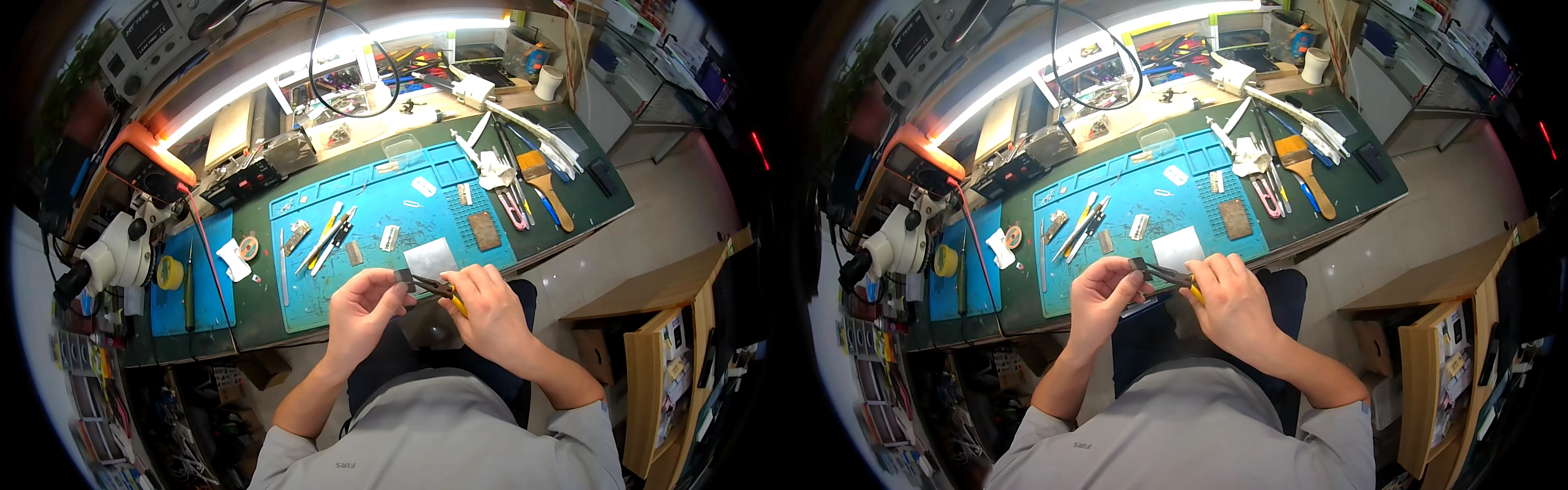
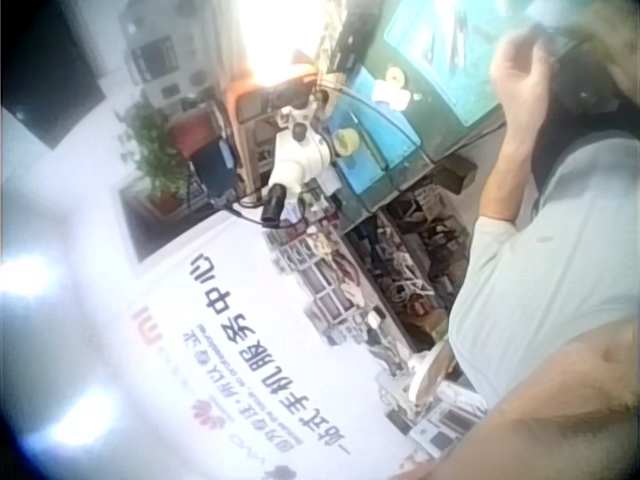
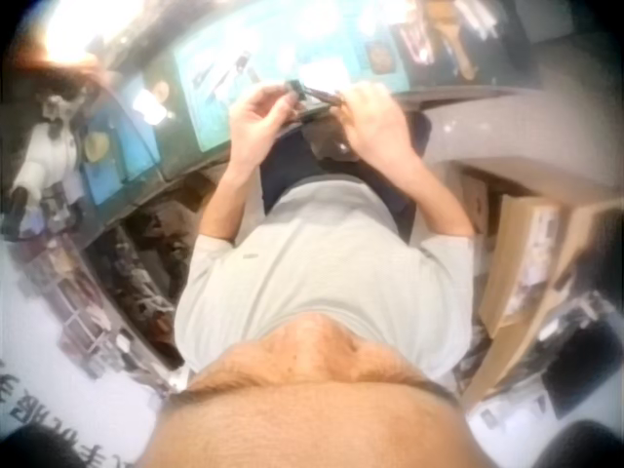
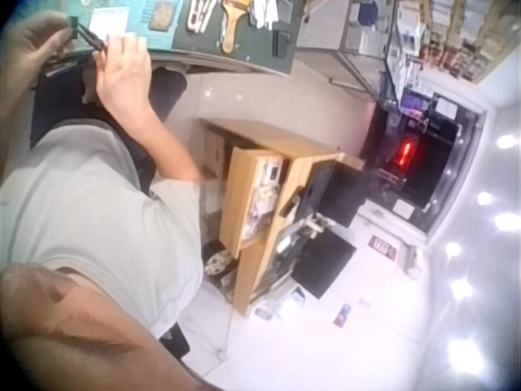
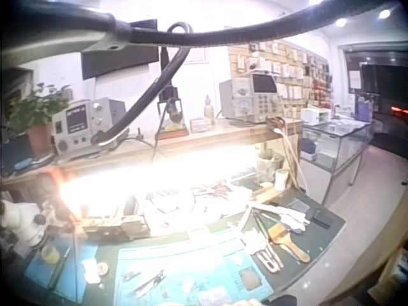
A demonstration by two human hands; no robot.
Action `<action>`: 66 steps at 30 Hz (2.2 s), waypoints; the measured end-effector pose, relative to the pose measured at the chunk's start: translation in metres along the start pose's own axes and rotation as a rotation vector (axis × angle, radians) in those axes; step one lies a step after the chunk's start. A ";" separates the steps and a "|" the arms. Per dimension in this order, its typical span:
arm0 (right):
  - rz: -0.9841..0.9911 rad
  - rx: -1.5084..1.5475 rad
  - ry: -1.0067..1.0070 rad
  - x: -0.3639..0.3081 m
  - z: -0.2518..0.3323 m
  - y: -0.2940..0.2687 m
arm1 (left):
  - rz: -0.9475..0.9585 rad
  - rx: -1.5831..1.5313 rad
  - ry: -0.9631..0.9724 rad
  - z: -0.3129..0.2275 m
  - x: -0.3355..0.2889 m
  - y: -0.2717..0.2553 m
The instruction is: The person works at a cluttered electronics workbench, using pliers and a utility knife to manipulate small components and wires. They adjust the overhead light, cut a wire, and handle a small orange cylindrical object.
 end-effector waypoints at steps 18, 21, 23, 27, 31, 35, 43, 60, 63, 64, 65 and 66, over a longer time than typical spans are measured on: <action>0.071 0.041 0.019 -0.002 0.004 0.006 | 0.027 -0.007 -0.012 0.005 -0.004 0.002; 0.037 0.088 -0.004 -0.003 0.006 0.006 | 0.020 0.057 -0.007 0.000 -0.005 -0.001; 0.040 0.163 0.045 -0.006 0.005 0.010 | 0.040 0.081 0.023 -0.003 -0.006 -0.003; 0.106 0.340 0.119 -0.018 0.003 0.025 | 0.103 0.127 0.072 -0.007 -0.014 -0.007; 0.144 0.430 0.072 -0.027 0.011 0.036 | 0.182 0.255 0.035 -0.007 -0.032 -0.012; 0.295 0.473 0.150 -0.042 0.013 0.058 | 0.133 0.227 0.013 0.002 -0.053 -0.021; 0.428 0.598 0.252 -0.063 0.018 0.086 | 0.043 0.234 -0.049 0.023 -0.079 -0.036; 0.548 0.657 0.472 -0.090 0.023 0.130 | -0.221 0.430 -0.429 0.159 -0.169 -0.106; 0.608 0.733 0.474 -0.099 0.038 0.163 | -0.395 0.899 -0.307 0.200 -0.242 -0.137; 0.620 0.740 0.427 -0.097 0.048 0.170 | -0.417 0.902 -0.372 0.214 -0.268 -0.147; 0.666 0.728 0.381 -0.097 0.055 0.183 | -0.446 0.891 -0.431 0.233 -0.297 -0.154; 0.705 0.709 0.340 -0.098 0.062 0.193 | -0.467 0.871 -0.484 0.251 -0.322 -0.160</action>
Point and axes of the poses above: each hand's wrist, its own x-axis towards the middle knuckle, its own y-axis out of the palm, z = x × y, the point moved 8 cm from there along x, towards the middle knuckle, and after that the axes turned 10 degrees about x, right-handed, at the moved point
